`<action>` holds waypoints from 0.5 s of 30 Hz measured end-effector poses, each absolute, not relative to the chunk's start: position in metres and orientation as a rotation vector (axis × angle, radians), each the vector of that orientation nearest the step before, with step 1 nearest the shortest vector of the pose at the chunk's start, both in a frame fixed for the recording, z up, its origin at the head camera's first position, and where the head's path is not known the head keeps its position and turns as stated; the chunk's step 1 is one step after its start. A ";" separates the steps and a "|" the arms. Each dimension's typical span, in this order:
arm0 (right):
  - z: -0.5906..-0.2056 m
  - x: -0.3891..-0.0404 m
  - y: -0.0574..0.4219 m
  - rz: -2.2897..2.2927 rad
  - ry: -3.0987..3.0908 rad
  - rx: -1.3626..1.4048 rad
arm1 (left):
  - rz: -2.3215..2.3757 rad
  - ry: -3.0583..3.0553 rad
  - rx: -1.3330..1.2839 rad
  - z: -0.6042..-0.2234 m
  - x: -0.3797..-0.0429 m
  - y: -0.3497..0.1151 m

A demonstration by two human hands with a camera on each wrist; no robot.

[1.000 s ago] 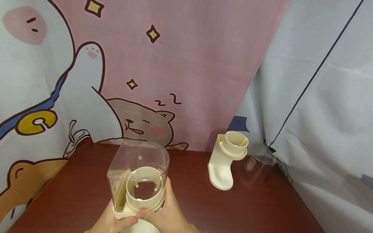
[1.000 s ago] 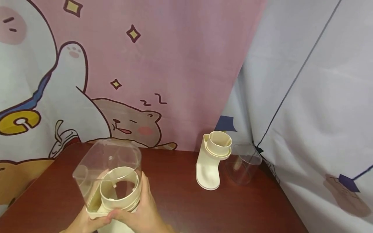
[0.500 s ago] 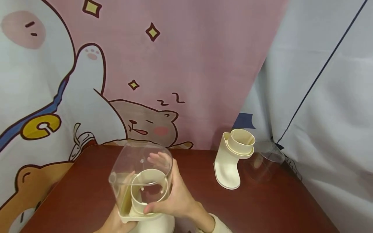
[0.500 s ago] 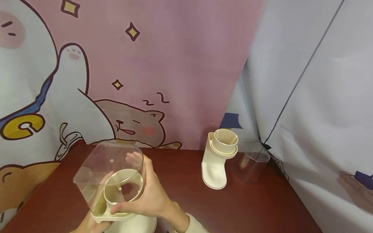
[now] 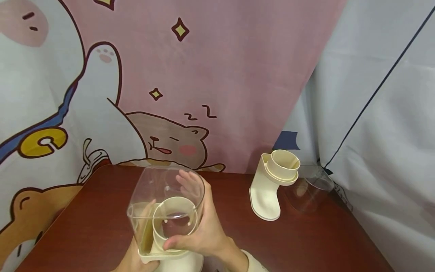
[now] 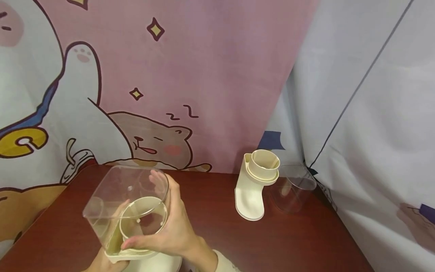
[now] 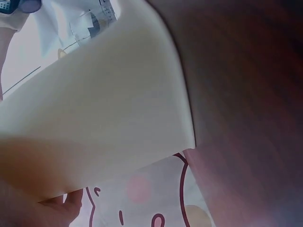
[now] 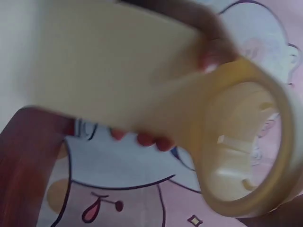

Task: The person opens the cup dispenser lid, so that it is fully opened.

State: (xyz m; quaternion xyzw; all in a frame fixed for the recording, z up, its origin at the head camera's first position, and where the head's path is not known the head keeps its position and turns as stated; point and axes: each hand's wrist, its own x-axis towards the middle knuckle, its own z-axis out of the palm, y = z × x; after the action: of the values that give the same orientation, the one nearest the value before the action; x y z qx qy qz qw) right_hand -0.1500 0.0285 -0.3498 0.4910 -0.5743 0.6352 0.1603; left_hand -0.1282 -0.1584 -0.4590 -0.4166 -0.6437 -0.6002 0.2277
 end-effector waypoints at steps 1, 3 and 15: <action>-0.349 -0.150 0.028 1.816 -1.635 1.402 | -1.653 -1.767 -1.153 -0.459 -0.128 -0.159; -0.349 -0.151 0.026 1.800 -1.606 1.422 | -1.658 -1.753 -1.161 -0.460 -0.127 -0.159; -0.358 -0.155 0.021 1.697 -1.456 1.464 | -1.723 -1.722 -1.228 -0.459 -0.126 -0.160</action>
State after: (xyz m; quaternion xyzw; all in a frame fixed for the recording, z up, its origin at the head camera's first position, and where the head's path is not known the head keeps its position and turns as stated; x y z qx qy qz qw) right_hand -0.1550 0.0210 -0.3577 0.5329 -0.5298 0.6176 0.2323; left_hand -0.1263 -0.1600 -0.4593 -0.4404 -0.6178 -0.6183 0.2053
